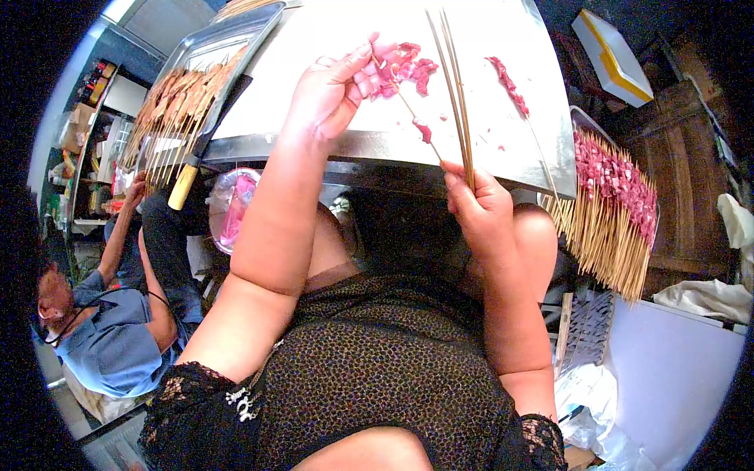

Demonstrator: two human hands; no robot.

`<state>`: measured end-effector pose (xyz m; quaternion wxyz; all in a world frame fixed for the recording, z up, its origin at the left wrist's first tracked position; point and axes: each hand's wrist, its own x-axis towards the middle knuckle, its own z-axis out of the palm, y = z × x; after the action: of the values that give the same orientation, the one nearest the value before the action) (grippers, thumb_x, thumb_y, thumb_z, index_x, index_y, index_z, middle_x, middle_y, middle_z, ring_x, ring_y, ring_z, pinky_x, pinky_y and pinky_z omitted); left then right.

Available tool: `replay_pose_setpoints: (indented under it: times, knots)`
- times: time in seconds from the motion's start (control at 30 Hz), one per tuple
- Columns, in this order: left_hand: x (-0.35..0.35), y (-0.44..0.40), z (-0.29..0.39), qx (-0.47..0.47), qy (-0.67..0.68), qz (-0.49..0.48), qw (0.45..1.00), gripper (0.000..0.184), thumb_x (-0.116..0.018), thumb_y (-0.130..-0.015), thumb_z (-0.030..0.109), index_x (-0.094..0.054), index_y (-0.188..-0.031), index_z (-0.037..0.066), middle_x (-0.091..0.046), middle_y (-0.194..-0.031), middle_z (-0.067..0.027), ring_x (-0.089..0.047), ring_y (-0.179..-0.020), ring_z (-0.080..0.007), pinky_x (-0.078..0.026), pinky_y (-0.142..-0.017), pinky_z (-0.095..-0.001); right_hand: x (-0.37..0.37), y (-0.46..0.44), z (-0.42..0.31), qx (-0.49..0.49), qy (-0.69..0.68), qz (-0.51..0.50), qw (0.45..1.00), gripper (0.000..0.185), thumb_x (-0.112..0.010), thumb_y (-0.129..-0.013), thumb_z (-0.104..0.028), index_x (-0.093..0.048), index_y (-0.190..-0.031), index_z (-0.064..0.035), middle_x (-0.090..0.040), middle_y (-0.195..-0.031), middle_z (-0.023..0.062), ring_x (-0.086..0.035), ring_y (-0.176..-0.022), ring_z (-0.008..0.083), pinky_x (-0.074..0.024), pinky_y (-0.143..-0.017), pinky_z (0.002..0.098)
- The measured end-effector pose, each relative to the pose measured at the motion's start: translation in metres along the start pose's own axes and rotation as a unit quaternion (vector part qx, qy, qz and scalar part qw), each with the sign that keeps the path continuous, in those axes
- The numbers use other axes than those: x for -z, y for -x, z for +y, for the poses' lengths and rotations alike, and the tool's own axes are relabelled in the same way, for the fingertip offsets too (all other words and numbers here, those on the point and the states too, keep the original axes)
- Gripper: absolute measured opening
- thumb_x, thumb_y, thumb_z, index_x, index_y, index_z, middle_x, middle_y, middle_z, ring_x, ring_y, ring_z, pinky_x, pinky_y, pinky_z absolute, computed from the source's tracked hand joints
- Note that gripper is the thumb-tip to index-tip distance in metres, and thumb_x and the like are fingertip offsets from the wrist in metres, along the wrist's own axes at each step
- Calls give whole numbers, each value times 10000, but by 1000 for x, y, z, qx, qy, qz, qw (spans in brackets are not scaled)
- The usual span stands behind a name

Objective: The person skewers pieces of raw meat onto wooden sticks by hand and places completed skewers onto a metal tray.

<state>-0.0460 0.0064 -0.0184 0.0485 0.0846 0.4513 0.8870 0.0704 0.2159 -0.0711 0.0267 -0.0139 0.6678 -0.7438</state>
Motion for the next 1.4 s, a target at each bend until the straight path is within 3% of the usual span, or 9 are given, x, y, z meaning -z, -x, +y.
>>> replay_pose_setpoints:
  times: [0.13, 0.23, 0.4, 0.83, 0.93, 1.03, 1.1, 1.2, 1.4]
  knots:
    - [-3, 2, 3, 11, 71, 17, 997, 275, -485, -905, 142, -526, -1083, -63, -614, -1010, -219, -629, -802, -233, -501, -626, -310, -1, 0, 1, -6, -5, 6, 1000, 211, -543, -870, -56, -602, -1067, -8, -492, -662, -49, -426, -546, 28, -350, -484, 167]
    - [3, -1, -2, 26, 74, -2, 997, 301, -443, -921, 140, -485, -1131, -71, -592, -1053, -214, -612, -890, -230, -522, -755, -325, -2, 0, 4, -3, 0, 14, 1000, 213, -544, -870, -56, -602, -1069, -10, -488, -652, -50, -420, -539, 28, -345, -479, 167]
    - [0, -2, -2, 40, 90, 0, 995, 269, -425, -912, 97, -474, -1111, -78, -576, -1061, -241, -576, -1002, -325, -477, -888, -462, -2, 1, 5, 1, 4, 15, 1000, 213, -541, -868, -51, -601, -1068, -6, -486, -644, -48, -417, -536, 29, -341, -476, 167]
    - [-10, 2, -5, 66, 93, -54, 992, 250, -410, -922, 96, -467, -1105, -63, -535, -1142, -250, -550, -1049, -346, -473, -885, -467, -8, 1, -3, -41, -111, -18, 993, 213, -532, -865, -27, -577, -1058, 48, -488, -656, -32, -398, -530, 45, -305, -475, 170]
    - [-5, 0, -6, 11, 107, -27, 994, 272, -410, -935, 138, -450, -1126, -51, -533, -1138, -256, -543, -1058, -349, -478, -872, -467, -7, 1, -4, -45, -92, -20, 995, 210, -533, -864, -25, -579, -1056, 46, -494, -662, -28, -404, -535, 45, -310, -477, 170]
    - [-3, -1, 1, -28, 60, 92, 994, 303, -418, -941, 197, -434, -1132, -38, -537, -1111, -272, -538, -1065, -354, -485, -862, -450, -6, 3, -2, -40, -89, -22, 995, 210, -537, -865, -26, -582, -1058, 42, -496, -665, -27, -407, -538, 43, -311, -477, 168]
    - [8, -6, -2, 13, 138, 50, 989, 314, -435, -937, 233, -441, -1108, -31, -541, -1095, -276, -554, -1045, -338, -492, -856, -420, -6, 3, -3, -42, -94, -13, 995, 210, -536, -865, -25, -582, -1060, 40, -496, -667, -29, -406, -538, 42, -310, -477, 166]
    - [-7, 4, 0, 77, 65, -19, 995, 317, -455, -929, 254, -456, -1078, -26, -554, -1082, -264, -574, -1015, -322, -490, -861, -402, -6, 2, -5, -43, -97, 1, 994, 213, -533, -867, -21, -582, -1066, 36, -497, -671, -32, -406, -537, 40, -309, -477, 163]
    - [-20, 7, -18, 30, 16, -50, 998, 360, -534, -882, 122, -447, -1162, -86, -592, -1060, -201, -615, -933, -265, -506, -849, -349, -3, -1, 2, -28, -89, -15, 996, 224, -530, -877, -64, -585, -1083, 4, -480, -615, -31, -395, -506, 35, -302, -451, 172]
